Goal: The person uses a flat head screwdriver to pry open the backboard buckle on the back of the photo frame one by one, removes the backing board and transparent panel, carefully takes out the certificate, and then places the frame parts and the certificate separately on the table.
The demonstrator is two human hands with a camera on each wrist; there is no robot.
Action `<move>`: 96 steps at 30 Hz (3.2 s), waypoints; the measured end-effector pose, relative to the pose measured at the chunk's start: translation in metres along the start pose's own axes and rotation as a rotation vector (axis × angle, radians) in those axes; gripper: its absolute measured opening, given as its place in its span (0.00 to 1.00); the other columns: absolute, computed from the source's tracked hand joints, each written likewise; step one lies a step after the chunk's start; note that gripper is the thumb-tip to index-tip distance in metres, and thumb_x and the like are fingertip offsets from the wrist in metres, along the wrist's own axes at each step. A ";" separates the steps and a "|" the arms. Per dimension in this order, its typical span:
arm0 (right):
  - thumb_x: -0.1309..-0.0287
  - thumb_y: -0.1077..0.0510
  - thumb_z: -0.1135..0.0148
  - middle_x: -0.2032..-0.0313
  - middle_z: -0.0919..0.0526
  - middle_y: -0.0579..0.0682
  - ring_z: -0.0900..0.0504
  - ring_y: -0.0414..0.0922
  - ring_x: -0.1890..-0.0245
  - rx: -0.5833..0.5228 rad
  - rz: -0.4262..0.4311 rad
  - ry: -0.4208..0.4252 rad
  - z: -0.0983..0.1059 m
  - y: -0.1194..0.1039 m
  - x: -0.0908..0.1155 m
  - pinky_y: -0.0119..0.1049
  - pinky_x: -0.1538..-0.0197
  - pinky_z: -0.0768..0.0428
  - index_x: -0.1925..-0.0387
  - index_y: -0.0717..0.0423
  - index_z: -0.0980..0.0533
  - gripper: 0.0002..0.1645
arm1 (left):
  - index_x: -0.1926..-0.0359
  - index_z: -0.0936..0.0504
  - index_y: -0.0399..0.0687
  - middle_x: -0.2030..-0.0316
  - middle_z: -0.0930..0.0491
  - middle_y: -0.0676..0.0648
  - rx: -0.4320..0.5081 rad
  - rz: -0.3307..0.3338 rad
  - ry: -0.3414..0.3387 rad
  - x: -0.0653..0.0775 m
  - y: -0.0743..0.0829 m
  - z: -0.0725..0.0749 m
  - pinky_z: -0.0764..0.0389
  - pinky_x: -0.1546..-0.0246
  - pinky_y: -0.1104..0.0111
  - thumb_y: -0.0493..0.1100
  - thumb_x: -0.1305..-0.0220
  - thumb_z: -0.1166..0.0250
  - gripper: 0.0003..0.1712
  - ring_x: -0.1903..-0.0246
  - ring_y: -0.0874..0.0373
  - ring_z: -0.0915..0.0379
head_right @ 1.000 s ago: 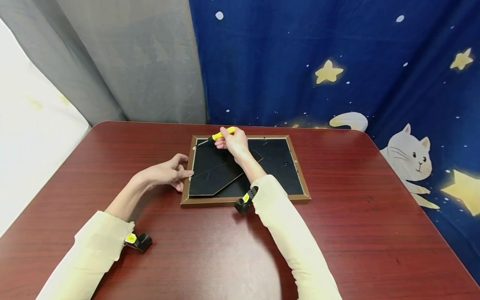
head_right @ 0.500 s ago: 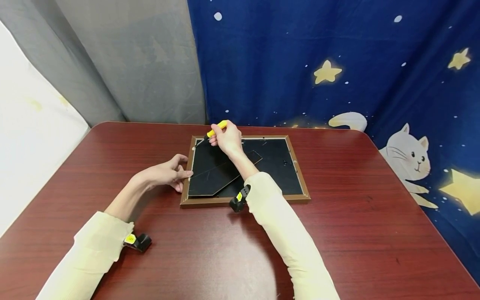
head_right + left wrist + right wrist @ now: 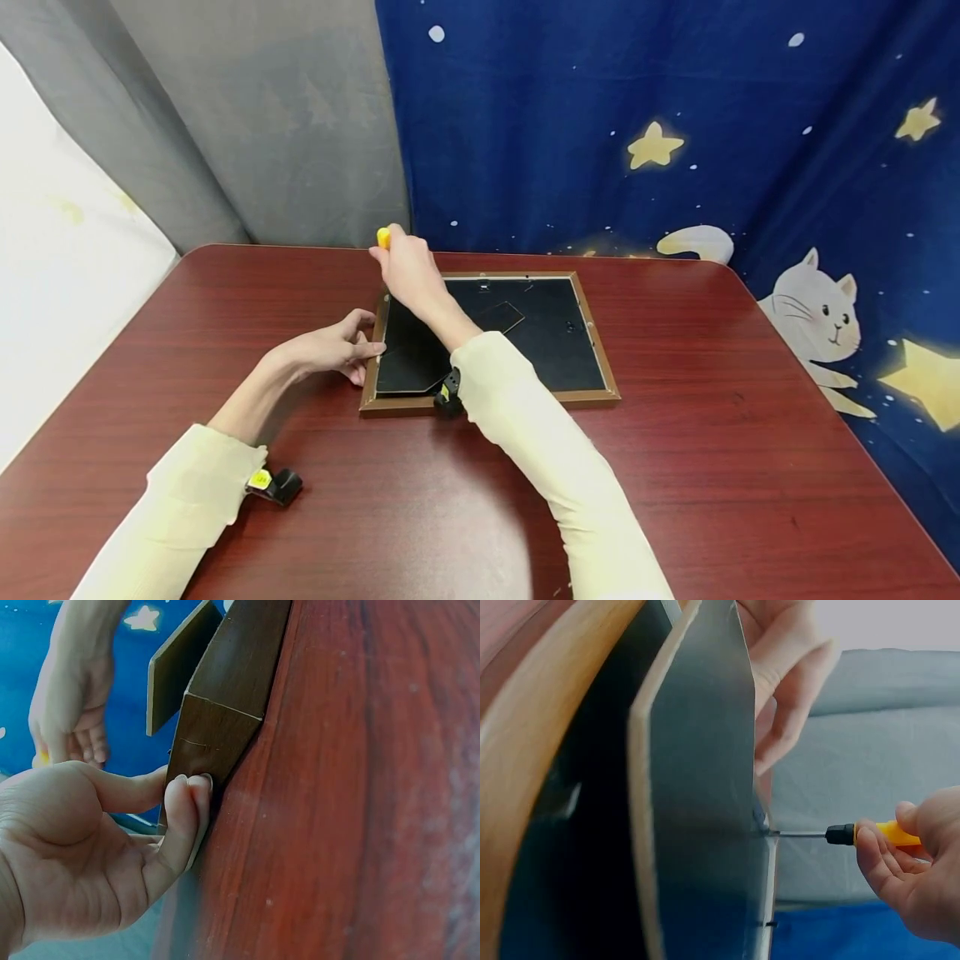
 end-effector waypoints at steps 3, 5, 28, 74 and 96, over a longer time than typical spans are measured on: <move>0.26 0.53 0.44 0.67 0.20 0.55 0.20 0.46 0.69 0.096 0.060 -0.021 -0.004 -0.007 -0.004 0.32 0.64 0.19 0.54 0.64 0.27 0.15 | 0.25 0.64 0.31 0.67 0.25 0.40 -0.003 0.000 -0.004 -0.001 0.001 0.000 0.17 0.69 0.69 0.41 0.23 0.43 0.44 0.77 0.58 0.21; 0.26 0.53 0.44 0.67 0.20 0.56 0.20 0.46 0.68 0.119 0.075 -0.032 -0.006 -0.009 -0.005 0.33 0.63 0.19 0.53 0.64 0.27 0.16 | 0.24 0.66 0.30 0.67 0.25 0.40 -0.004 0.002 -0.005 -0.001 0.002 -0.001 0.17 0.69 0.69 0.41 0.23 0.43 0.46 0.77 0.58 0.21; 0.28 0.52 0.40 0.69 0.17 0.54 0.15 0.45 0.75 -0.187 -0.024 -0.047 0.006 0.014 0.008 0.31 0.71 0.19 0.55 0.61 0.26 0.14 | 0.25 0.62 0.31 0.66 0.25 0.39 -0.013 0.007 0.001 0.001 0.001 -0.002 0.17 0.68 0.68 0.42 0.23 0.43 0.43 0.78 0.58 0.20; 0.33 0.61 0.35 0.73 0.16 0.46 0.20 0.39 0.80 -0.704 -0.088 0.571 0.168 0.099 0.116 0.27 0.72 0.20 0.61 0.58 0.21 0.03 | 0.25 0.61 0.33 0.65 0.27 0.39 -0.006 -0.042 -0.012 0.005 -0.002 0.001 0.16 0.67 0.66 0.41 0.23 0.44 0.42 0.75 0.55 0.20; 0.30 0.51 0.38 0.74 0.18 0.33 0.22 0.33 0.78 -0.279 -0.407 0.322 0.210 0.178 0.195 0.22 0.72 0.22 0.47 0.65 0.22 0.21 | 0.25 0.62 0.32 0.65 0.26 0.39 -0.007 -0.046 -0.006 0.003 -0.003 -0.003 0.16 0.68 0.67 0.41 0.22 0.44 0.42 0.76 0.56 0.20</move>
Point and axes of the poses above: each hand's wrist, its own x-axis away from the middle knuckle, its own z-axis out of the back of the hand, y = z × x, the point moved 1 cm from there along -x, towards the middle knuckle
